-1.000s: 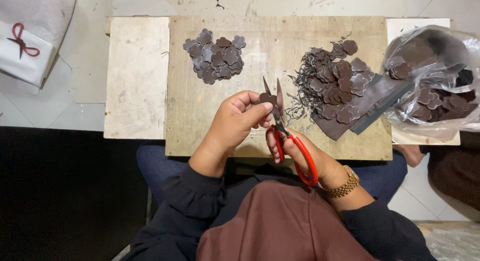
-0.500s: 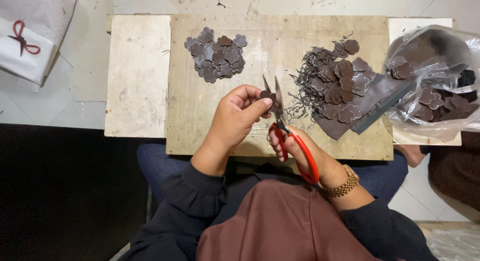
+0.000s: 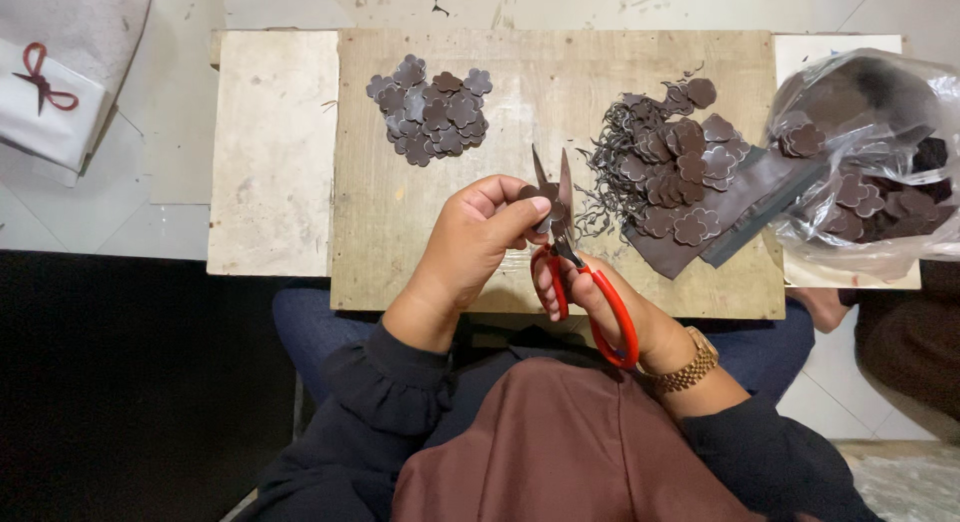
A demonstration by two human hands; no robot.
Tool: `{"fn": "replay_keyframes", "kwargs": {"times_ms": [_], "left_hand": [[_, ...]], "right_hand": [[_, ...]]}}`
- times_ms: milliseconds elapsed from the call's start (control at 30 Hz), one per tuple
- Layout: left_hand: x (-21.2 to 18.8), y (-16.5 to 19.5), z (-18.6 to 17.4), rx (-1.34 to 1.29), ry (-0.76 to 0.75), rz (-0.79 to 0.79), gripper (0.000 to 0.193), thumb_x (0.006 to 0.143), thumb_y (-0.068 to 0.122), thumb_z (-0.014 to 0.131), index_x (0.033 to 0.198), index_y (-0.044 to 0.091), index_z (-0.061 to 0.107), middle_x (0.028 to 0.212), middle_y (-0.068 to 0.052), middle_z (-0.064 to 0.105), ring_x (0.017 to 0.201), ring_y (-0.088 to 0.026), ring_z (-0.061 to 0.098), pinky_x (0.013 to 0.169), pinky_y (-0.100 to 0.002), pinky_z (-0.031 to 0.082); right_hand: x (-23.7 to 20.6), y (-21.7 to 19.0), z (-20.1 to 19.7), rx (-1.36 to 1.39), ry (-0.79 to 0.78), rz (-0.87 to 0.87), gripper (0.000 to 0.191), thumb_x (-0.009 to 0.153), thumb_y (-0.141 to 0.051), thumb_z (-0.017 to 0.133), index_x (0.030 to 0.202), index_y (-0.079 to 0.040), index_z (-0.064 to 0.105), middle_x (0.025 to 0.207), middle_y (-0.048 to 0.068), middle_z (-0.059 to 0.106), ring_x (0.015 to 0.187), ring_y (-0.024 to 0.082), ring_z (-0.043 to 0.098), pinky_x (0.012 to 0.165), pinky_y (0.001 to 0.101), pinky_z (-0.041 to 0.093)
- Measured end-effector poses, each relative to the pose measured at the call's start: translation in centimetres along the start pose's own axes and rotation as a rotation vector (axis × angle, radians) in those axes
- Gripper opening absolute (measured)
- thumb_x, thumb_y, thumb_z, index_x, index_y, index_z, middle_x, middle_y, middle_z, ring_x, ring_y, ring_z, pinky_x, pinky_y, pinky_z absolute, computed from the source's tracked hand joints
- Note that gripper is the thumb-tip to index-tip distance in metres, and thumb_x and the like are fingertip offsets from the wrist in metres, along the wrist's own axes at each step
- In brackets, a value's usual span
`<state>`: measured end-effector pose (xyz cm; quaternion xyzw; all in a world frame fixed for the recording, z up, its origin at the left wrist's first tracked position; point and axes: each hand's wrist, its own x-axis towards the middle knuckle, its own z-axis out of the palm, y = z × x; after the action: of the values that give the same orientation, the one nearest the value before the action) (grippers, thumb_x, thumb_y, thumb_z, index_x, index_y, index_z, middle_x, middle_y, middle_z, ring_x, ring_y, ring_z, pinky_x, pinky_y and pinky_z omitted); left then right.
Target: The person uses red-handled scissors to trim the edges of small dark brown flower-shaped pieces. They pick up each piece, rotate it while cutting, and place the finished pieces into a pile on the left side of the wooden board.
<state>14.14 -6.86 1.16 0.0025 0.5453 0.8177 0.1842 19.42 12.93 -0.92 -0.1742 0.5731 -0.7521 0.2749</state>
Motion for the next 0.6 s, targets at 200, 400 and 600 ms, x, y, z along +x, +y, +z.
{"fn": "replay_keyframes", "kwargs": {"times_ms": [200,400,600], "left_hand": [[-0.1,0.3,0.2,0.021,0.01,-0.016,0.013,0.093,0.012,0.071,0.099,0.001,0.069,0.084,-0.003,0.071,0.076,-0.009,0.065,0.068,-0.023,0.049],[0.1,-0.5,0.1,0.082,0.043,0.039,0.012,0.093,0.012,0.073,0.097,0.001,0.07,0.088,-0.002,0.072,0.078,-0.007,0.061,0.07,-0.022,0.046],[0.5,-1.3,-0.1,0.044,0.035,0.085,0.009,0.094,0.01,0.074,0.094,0.001,0.071,0.091,-0.004,0.075,0.083,-0.008,0.065,0.078,-0.024,0.052]], "right_hand": [[-0.1,0.2,0.4,-0.008,0.094,-0.005,0.07,0.097,-0.074,0.049,0.106,-0.004,0.055,0.087,0.0,0.051,0.076,0.01,0.048,0.07,0.0241,0.044],[-0.1,1.2,0.3,0.023,0.158,0.034,0.065,0.096,-0.072,0.051,0.1,-0.007,0.053,0.084,-0.002,0.047,0.072,0.008,0.045,0.064,0.0228,0.041],[0.0,2.4,0.3,0.04,0.209,0.014,0.056,0.099,-0.064,0.053,0.098,-0.008,0.052,0.083,-0.002,0.047,0.071,0.008,0.043,0.063,0.0228,0.039]]}}
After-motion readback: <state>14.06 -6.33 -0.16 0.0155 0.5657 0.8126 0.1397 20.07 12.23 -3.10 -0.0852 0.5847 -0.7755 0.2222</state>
